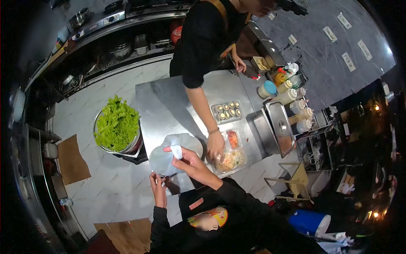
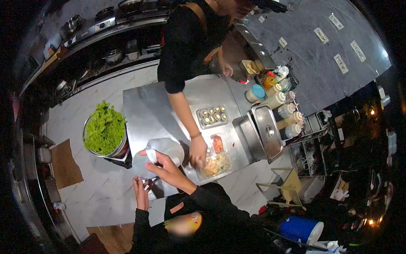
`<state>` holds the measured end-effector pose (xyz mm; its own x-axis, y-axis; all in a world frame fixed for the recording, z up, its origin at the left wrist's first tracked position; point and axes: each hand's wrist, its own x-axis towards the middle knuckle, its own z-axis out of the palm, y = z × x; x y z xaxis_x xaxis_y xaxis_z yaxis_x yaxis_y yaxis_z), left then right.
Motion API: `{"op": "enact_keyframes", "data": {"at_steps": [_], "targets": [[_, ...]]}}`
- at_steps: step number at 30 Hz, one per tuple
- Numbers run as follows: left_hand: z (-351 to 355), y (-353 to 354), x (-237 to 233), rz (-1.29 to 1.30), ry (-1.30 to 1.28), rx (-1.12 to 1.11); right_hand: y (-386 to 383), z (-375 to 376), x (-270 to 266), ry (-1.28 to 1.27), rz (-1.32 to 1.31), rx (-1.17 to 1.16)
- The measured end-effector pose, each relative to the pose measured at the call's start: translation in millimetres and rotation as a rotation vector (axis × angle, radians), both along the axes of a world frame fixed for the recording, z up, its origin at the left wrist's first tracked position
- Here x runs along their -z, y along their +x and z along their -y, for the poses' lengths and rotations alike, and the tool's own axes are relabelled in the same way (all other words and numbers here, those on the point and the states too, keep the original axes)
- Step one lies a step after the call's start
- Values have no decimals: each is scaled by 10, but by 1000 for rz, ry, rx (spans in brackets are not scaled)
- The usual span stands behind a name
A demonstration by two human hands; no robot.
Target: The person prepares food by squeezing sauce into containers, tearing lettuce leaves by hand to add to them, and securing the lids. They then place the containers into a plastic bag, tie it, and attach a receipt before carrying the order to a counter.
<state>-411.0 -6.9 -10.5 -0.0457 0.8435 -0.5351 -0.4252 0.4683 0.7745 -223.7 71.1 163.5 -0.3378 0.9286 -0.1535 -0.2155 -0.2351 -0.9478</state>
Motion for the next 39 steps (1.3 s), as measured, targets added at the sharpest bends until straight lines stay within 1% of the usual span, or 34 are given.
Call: {"op": "enact_keyframes", "data": {"at_steps": [1,2,5,8,9,10,11,13,16,17,19,22,23,24,25,26,28,29,30,31,32,33,34,35,37,39], "targets": [[61,12,-23,-47,-3,-12,-47,-1,-7,6,-5,-6],[119,30,33,-29,-5,-34,-75,-11,-25,-6,-8,-27],[321,113,183,20,-11,-95,-167,34,149,85,75,-73],[456,225,212,52,16,-170,-144,175,244,35,108,-32],[470,263,396,38,28,-158,-165,193,283,32,109,-36],[441,255,606,3,45,-168,-203,205,394,93,94,-60],[605,151,770,-38,40,-172,-212,247,505,121,104,-76],[581,257,630,0,-27,-243,-181,219,360,92,154,-184],[612,480,474,-10,-18,-312,-183,222,313,176,130,-150],[647,525,434,-18,-12,-337,-164,223,336,172,147,-211],[694,600,590,-17,-8,-369,-63,213,434,168,183,-328],[725,643,801,-28,-4,-400,125,286,465,439,463,-285],[724,649,828,-35,-4,-403,215,321,492,441,566,-327],[735,683,819,18,49,-436,317,439,490,532,549,-242],[704,751,741,-33,52,-436,459,556,381,615,532,-159],[684,700,663,-32,97,-307,659,716,295,595,462,-140],[770,688,669,40,199,-211,1081,972,208,463,278,-119],[761,552,904,78,117,-262,1249,1237,255,367,168,-118],[774,657,687,27,91,-317,1499,1481,330,329,201,-114],[800,685,682,-5,74,-350,1819,1595,393,325,244,-116],[846,699,628,-23,52,-355,2135,1759,380,192,192,-125],[856,743,534,-92,-33,-402,2417,1934,575,92,221,-70],[926,821,437,-150,-47,-410,2722,2106,692,-22,244,1],[990,892,363,-204,-60,-416,3008,2299,964,-4,352,106],[1070,1006,284,-258,-105,-406,3600,2633,1315,-113,382,302],[1119,1121,190,-299,-117,-358,4153,2938,1530,-220,418,454]]}}
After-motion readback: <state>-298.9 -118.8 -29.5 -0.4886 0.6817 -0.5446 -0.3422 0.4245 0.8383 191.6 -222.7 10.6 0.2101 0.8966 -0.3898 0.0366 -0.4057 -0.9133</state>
